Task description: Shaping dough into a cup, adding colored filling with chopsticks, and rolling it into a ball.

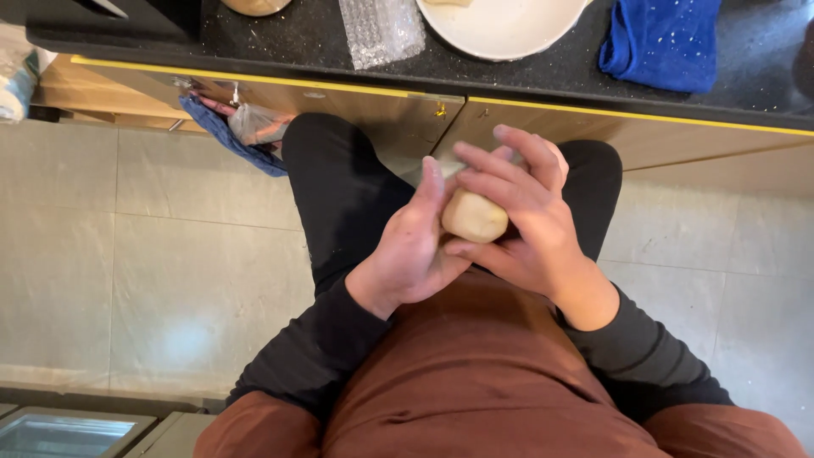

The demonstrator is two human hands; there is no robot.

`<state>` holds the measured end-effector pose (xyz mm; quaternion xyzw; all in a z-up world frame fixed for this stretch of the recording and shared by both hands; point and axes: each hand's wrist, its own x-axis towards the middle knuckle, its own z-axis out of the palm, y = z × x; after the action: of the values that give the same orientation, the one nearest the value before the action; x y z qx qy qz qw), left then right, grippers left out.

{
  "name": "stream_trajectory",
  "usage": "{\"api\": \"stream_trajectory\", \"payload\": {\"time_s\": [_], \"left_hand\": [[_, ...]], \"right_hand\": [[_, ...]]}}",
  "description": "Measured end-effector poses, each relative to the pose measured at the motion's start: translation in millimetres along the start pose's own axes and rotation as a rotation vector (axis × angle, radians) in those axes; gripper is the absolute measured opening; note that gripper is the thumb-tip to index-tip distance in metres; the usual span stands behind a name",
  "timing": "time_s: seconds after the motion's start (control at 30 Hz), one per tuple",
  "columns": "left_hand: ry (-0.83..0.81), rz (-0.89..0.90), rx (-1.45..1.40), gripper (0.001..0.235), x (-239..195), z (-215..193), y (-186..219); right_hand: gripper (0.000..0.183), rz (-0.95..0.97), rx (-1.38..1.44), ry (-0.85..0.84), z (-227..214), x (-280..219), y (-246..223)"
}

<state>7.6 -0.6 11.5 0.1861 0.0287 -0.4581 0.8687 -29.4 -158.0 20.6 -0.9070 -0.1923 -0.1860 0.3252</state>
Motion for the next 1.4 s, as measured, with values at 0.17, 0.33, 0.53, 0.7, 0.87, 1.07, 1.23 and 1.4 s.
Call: {"api": "stream_trajectory", "payload": {"time_s": [0.17,0.33,0.53,0.7,0.87,1.07,1.23,1.4], "left_hand": [[0.025,0.008,0.005,0.062,3.1,-19.6,-7.8],[0.137,0.151,0.033,0.054,11.5,-22.2,-17.9],[0.281,0.395,0.100,0.045,26.0,-33.3,-33.8],[0.385,0.408,0.110,0.036,27.2,-17.0,-29.0],[0.362,0.472,0.276,0.042,20.0,9.9,-20.2],[0.349,0.551,0.396,0.049,24.5,-7.3,-20.3],[0.340,0.590,0.382,0.049,32.4,-3.3,-23.4],[0.375,0.616,0.429,0.044,39.3,-4.2,-19.8]], "right_hand": [[0.052,-0.001,-0.022,0.056,-0.7,-0.7,5.1],[0.065,-0.034,0.010,0.035,-4.2,6.5,6.7],[0.070,-0.005,0.197,-0.034,3.2,8.2,0.5],[0.061,0.037,0.223,0.027,20.5,9.1,10.5],[0.072,0.190,0.677,0.274,18.4,19.9,13.5],[0.069,0.259,0.970,0.294,19.9,26.1,5.1],[0.064,0.283,0.981,0.297,16.9,26.8,0.2],[0.058,0.289,0.891,0.302,14.2,34.3,-2.4]]}}
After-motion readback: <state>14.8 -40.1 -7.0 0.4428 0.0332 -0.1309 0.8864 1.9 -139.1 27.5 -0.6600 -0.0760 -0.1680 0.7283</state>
